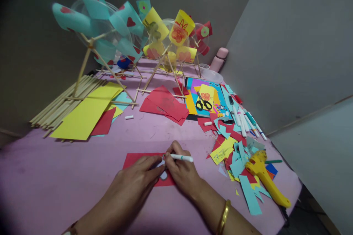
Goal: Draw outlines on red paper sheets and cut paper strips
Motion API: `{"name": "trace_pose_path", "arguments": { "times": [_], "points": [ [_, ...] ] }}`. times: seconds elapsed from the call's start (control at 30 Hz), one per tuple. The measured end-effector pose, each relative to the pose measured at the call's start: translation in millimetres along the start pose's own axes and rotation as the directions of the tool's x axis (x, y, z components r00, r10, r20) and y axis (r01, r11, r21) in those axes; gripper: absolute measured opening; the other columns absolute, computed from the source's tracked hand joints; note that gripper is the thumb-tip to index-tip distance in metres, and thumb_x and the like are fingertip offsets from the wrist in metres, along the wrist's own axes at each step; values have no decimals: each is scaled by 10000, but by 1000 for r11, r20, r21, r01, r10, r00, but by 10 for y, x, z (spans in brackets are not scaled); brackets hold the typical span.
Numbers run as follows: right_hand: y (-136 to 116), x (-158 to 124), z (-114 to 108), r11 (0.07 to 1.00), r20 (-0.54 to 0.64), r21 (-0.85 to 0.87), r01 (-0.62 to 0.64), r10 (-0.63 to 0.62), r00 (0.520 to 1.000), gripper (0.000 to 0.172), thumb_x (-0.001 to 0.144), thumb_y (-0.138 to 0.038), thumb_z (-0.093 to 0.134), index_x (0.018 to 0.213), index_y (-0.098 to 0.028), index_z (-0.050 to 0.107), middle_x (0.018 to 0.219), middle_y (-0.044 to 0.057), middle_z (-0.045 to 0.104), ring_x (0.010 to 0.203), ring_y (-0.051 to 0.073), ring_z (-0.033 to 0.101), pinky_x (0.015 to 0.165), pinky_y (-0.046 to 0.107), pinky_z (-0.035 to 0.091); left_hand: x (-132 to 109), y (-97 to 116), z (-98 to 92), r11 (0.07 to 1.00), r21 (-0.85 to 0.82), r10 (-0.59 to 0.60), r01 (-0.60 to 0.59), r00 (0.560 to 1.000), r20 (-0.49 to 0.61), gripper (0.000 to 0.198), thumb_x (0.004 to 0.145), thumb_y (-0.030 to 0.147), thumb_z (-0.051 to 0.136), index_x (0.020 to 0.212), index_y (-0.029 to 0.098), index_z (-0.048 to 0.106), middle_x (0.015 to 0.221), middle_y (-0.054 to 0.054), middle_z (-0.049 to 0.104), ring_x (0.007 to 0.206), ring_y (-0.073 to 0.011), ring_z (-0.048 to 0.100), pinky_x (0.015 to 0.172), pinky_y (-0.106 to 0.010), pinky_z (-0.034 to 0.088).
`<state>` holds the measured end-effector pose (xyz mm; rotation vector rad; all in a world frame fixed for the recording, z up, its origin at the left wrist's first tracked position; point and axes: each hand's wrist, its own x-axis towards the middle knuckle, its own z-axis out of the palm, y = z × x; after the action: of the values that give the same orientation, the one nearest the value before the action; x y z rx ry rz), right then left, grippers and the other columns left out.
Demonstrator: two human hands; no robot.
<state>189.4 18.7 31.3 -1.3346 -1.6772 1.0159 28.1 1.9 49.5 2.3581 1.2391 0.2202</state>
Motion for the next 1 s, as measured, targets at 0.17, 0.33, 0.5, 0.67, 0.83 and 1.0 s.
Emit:
{"name": "trace_pose_path", "arguments": {
  "times": [0.17,0.33,0.5,0.67,0.83,1.0],
  "points": [
    [2,0,-4,1000,3,10,-9,9,1000,155,858,-224,438,705,-232,413,584,-58,475,526,128,474,518,237,377,-3,2,-2,1000,0,6,-6,1000,0,290,922,179,463,1160,283,592,1200,-35,603,1076,-243,544,802,-342,487],
    [-6,7,-1,1000,2,2,-12,12,1000,150,855,-221,438,707,-234,417,589,-57,479,533,133,477,525,240,383,1,-12,9,1000,14,17,-17,1000,-26,288,934,198,441,1168,287,584,1201,-30,604,1068,-238,548,794,-333,484],
    [-1,-6,-8,1000,-26,-5,-12,12,1000,159,861,-226,448,703,-233,426,584,-57,488,528,132,484,516,237,383,4,14,-20,1000,-6,-8,8,1000,10,285,937,196,441,1165,277,592,1221,-38,600,1095,-248,539,818,-353,484],
    [55,-62,-37,1000,-98,14,2,-1,995,167,906,-253,446,745,-223,472,623,-38,555,591,143,541,562,242,419,7,35,-42,999,-38,-25,25,1000,9,268,931,188,449,1116,264,628,1206,-37,612,1089,-246,543,836,-354,478],
    [64,-141,-70,1000,-31,2,-6,6,999,167,926,-281,450,794,-209,520,686,0,626,620,154,597,573,247,446,4,37,-51,997,-72,-33,34,999,16,294,941,200,431,1172,274,597,1230,-26,604,1095,-242,541,851,-362,479],
    [37,-171,-83,995,27,-94,-17,20,999,138,921,-257,435,843,-201,534,696,21,656,607,166,617,547,248,435,-4,24,-41,1000,-15,-17,17,1000,22,300,940,199,439,1183,296,586,1259,-28,582,1109,-250,535,847,-376,490]
  ]
}}
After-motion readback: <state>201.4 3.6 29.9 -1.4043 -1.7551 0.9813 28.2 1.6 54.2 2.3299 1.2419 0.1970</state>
